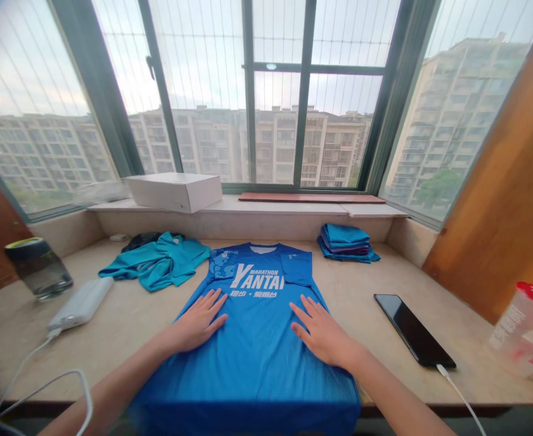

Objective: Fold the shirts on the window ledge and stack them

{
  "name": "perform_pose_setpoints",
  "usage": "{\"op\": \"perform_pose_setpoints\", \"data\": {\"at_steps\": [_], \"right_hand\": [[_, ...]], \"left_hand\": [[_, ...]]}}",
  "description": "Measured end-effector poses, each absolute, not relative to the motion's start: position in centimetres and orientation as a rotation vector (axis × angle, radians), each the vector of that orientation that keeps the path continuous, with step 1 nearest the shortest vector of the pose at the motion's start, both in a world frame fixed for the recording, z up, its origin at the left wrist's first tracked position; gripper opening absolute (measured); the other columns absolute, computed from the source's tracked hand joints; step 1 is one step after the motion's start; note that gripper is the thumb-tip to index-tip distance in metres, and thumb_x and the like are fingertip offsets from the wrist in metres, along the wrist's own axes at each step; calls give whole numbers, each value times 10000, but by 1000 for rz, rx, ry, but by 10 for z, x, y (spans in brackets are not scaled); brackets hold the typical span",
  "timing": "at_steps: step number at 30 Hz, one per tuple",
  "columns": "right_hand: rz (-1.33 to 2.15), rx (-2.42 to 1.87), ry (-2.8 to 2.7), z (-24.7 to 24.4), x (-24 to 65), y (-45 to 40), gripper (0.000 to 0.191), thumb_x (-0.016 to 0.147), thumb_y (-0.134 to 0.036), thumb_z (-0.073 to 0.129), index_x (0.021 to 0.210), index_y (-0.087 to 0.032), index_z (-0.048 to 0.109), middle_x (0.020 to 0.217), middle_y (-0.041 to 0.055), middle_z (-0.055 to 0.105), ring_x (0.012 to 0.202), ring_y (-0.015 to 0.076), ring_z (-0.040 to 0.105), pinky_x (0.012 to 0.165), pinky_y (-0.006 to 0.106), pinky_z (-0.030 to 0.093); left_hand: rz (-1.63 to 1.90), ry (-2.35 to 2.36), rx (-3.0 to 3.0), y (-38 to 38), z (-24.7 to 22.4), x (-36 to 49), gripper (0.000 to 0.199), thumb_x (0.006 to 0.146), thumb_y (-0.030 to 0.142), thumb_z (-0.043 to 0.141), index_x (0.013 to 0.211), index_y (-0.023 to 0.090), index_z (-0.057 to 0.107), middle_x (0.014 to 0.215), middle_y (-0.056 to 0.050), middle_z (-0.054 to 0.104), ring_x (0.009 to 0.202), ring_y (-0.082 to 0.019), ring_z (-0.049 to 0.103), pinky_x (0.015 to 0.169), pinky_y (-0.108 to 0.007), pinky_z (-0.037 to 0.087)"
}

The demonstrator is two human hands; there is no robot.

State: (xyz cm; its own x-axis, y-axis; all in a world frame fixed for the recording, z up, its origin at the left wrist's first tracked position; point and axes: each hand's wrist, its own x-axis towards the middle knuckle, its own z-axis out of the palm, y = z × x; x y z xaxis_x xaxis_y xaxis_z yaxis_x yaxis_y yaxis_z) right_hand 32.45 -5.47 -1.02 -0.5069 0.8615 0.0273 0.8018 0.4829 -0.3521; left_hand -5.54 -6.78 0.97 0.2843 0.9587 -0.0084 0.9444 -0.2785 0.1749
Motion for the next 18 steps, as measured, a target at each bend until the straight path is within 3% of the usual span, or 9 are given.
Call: {"op": "perform_pose_setpoints", "data": {"at_steps": [3, 10, 14, 18], "right_hand": [[439, -1515, -2570, -15, 314, -41, 730, 980, -719, 245, 1578, -302, 289, 1674, 74, 141, 1542, 318, 107, 1246, 525, 119], [430, -1537, -2617, -3, 307, 15, 732, 990, -679, 294, 1579, -243, 302, 1671, 70, 150, 1544, 308, 110, 1248, 511, 119], [305, -1478, -2520, 9, 311, 10, 655, 1005, -569, 392, 1515, -162, 446, 1622, 128, 311, 1513, 324, 246, 1232, 518, 222], [171, -1211, -2361, 5, 347, -58, 459, 1025, -436, 448, 1429, -248, 559, 1490, 91, 539, 1377, 268, 501, 1144, 451, 427]], "left_hand": [[116, 1793, 2380, -50, 7, -51, 764, 985, 662, 292, 1576, 178, 318, 1651, -133, 188, 1532, -336, 131, 1234, -519, 164], [60, 1788, 2387, -8, 22, -52, 688, 1005, 580, 326, 1554, 167, 366, 1648, -127, 218, 1537, -317, 138, 1233, -521, 165], [124, 1815, 2436, -12, 36, -42, 583, 1014, 446, 407, 1529, 173, 412, 1615, -131, 330, 1518, -308, 235, 1225, -526, 215], [400, 1737, 2677, -84, 40, -48, 470, 1020, 366, 426, 1446, 198, 529, 1517, -117, 504, 1421, -287, 444, 1200, -516, 321]]}}
